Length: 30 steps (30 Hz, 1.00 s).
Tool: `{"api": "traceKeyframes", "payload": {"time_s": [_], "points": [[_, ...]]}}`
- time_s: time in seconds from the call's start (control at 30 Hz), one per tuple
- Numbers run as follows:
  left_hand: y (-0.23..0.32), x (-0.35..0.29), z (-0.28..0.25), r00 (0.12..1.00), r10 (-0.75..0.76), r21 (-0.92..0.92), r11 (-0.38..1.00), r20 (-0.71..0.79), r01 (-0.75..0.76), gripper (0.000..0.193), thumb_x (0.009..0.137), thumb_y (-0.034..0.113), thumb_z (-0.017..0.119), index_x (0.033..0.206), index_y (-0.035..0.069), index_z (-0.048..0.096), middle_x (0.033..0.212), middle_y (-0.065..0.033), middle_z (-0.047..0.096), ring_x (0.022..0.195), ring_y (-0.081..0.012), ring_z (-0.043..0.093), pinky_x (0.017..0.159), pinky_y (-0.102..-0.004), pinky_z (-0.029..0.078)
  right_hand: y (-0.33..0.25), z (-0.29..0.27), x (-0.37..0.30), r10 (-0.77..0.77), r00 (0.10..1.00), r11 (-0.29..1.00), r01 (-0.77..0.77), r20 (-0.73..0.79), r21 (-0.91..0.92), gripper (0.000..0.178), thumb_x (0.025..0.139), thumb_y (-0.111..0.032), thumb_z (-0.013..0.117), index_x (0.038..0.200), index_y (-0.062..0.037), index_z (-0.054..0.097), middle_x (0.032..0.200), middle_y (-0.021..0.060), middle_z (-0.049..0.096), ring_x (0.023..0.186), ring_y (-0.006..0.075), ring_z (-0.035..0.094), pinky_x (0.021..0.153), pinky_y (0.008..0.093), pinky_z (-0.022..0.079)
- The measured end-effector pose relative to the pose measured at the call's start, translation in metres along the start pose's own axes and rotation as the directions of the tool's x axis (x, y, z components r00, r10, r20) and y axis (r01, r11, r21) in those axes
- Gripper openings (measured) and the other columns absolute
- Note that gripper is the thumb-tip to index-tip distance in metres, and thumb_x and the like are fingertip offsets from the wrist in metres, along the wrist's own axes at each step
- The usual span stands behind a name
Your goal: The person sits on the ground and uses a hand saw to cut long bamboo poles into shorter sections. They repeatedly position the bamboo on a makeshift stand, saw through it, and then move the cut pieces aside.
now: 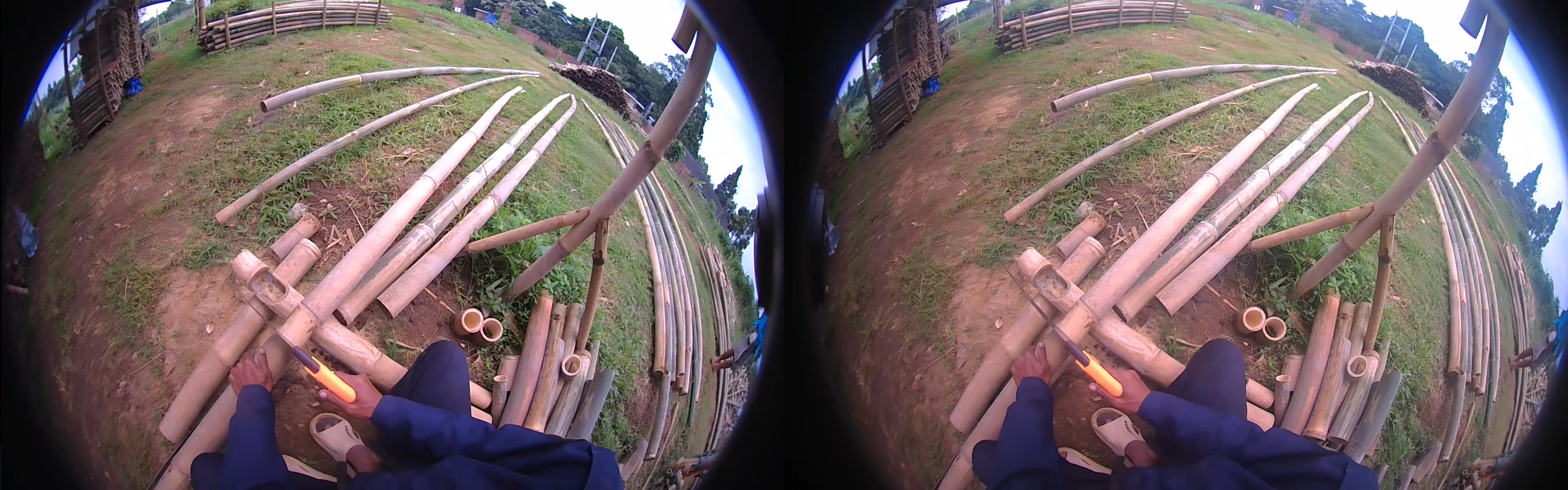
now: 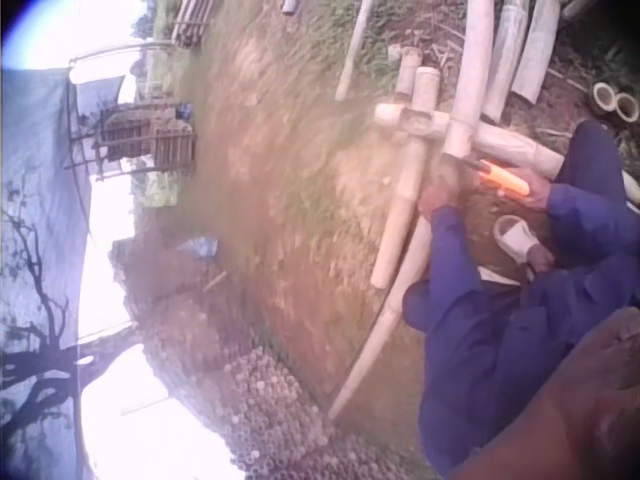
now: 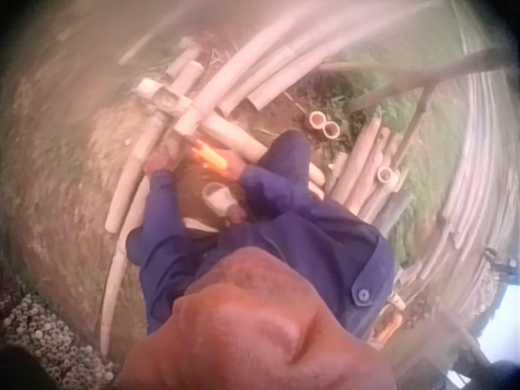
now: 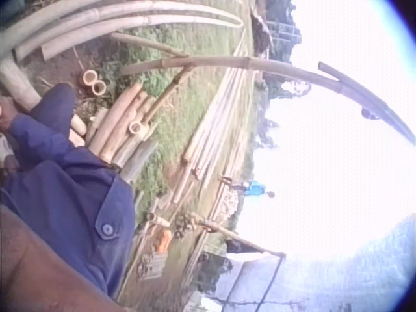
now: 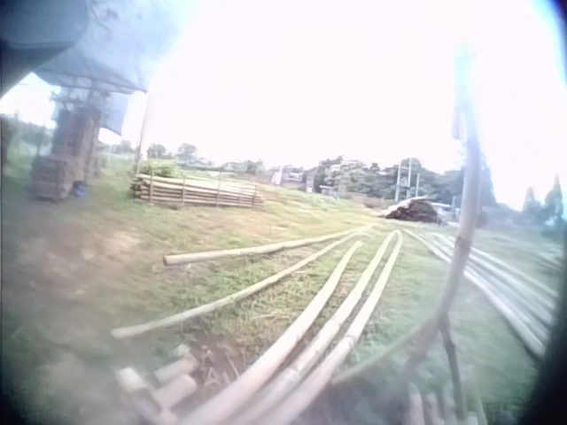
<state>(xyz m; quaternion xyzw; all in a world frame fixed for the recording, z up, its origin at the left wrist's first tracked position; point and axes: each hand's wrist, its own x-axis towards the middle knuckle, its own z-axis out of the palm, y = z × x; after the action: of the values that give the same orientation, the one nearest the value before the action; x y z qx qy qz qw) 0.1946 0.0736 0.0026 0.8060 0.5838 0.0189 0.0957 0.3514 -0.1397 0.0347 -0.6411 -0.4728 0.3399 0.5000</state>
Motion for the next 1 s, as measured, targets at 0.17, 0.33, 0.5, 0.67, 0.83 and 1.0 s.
{"api": "traceKeyframes", "payload": {"time_s": [0.17, 0.33, 0.5, 0.67, 0.83, 1.0], "points": [[-0.015, 0.004, 0.007, 0.999, 0.016, -0.015, 1.000, -0.047, -0.016, 0.056, 0.104, 0.049, 0.045, 0.105, 0.001, 0.074, 0.102, -0.0267, 0.073, 0.095, -0.0453, 0.070, 0.091, -0.0545, 0.052, -0.047, -0.020, -0.044, 0.132, 0.986, 0.988, -0.122, 0.107, -0.095, 0.030, 0.098, -0.030, 0.070, 0.113, -0.0052, 0.065, 0.084, 0.0199, 0.067, 0.076, 0.0444, 0.064, 0.068, 0.0472, 0.049], [-0.006, -0.003, 0.004, 0.996, 0.038, -0.050, 0.998, -0.079, -0.042, 0.052, 0.104, 0.046, 0.047, 0.102, 0.001, 0.074, 0.100, -0.0267, 0.073, 0.095, -0.0452, 0.070, 0.089, -0.0558, 0.051, -0.070, -0.075, -0.159, 0.114, 0.992, 0.989, -0.109, 0.053, -0.104, 0.041, 0.098, -0.023, 0.068, 0.137, -0.0129, 0.062, 0.094, 0.0177, 0.072, 0.084, 0.0418, 0.071, 0.080, 0.0442, 0.057], [0.005, -0.005, 0.006, 0.998, 0.013, -0.032, 0.999, -0.060, -0.015, 0.054, 0.105, 0.045, 0.045, 0.100, 0.001, 0.074, 0.098, -0.0274, 0.073, 0.094, -0.0462, 0.070, 0.087, -0.0557, 0.052, -0.043, -0.048, -0.075, 0.130, 0.987, 0.987, -0.120, 0.093, -0.104, 0.023, 0.097, -0.021, 0.070, 0.113, -0.0056, 0.067, 0.083, 0.0180, 0.068, 0.073, 0.0391, 0.066, 0.068, 0.0450, 0.052], [-0.001, 0.002, 0.001, 0.999, 0.011, -0.039, 0.999, -0.041, -0.013, 0.056, 0.105, 0.046, 0.042, 0.102, 0.000, 0.074, 0.099, -0.0290, 0.072, 0.096, -0.0468, 0.069, 0.089, -0.0568, 0.051, -0.012, -0.018, -0.006, 0.063, 0.994, 0.994, -0.054, 0.094, -0.097, 0.024, 0.094, -0.024, 0.072, 0.102, -0.0028, 0.066, 0.084, 0.0224, 0.067, 0.078, 0.0436, 0.065, 0.070, 0.0482, 0.050], [-0.012, -0.003, 0.010, 0.996, 0.050, -0.056, 0.997, -0.079, -0.055, 0.057, 0.106, 0.046, 0.042, 0.101, -0.002, 0.073, 0.096, -0.0285, 0.072, 0.094, -0.0472, 0.069, 0.089, -0.0569, 0.051, -0.054, -0.054, -0.110, 0.201, 0.971, 0.979, -0.194, 0.128, -0.062, 0.017, 0.093, -0.015, 0.068, 0.108, -0.0075, 0.067, 0.092, 0.0183, 0.069, 0.083, 0.0425, 0.068, 0.073, 0.0473, 0.053], [-0.008, -0.004, 0.012, 0.988, 0.057, -0.050, 0.997, -0.145, -0.065, 0.057, 0.105, 0.046, 0.043, 0.097, -0.002, 0.073, 0.092, -0.0279, 0.072, 0.092, -0.0477, 0.068, 0.086, -0.0575, 0.050, -0.093, -0.078, -0.156, 0.143, 0.988, 0.984, -0.136, 0.052, -0.119, 0.019, 0.094, -0.018, 0.069, 0.110, -0.0080, 0.068, 0.088, 0.0165, 0.071, 0.084, 0.0426, 0.069, 0.074, 0.0476, 0.054]]}}
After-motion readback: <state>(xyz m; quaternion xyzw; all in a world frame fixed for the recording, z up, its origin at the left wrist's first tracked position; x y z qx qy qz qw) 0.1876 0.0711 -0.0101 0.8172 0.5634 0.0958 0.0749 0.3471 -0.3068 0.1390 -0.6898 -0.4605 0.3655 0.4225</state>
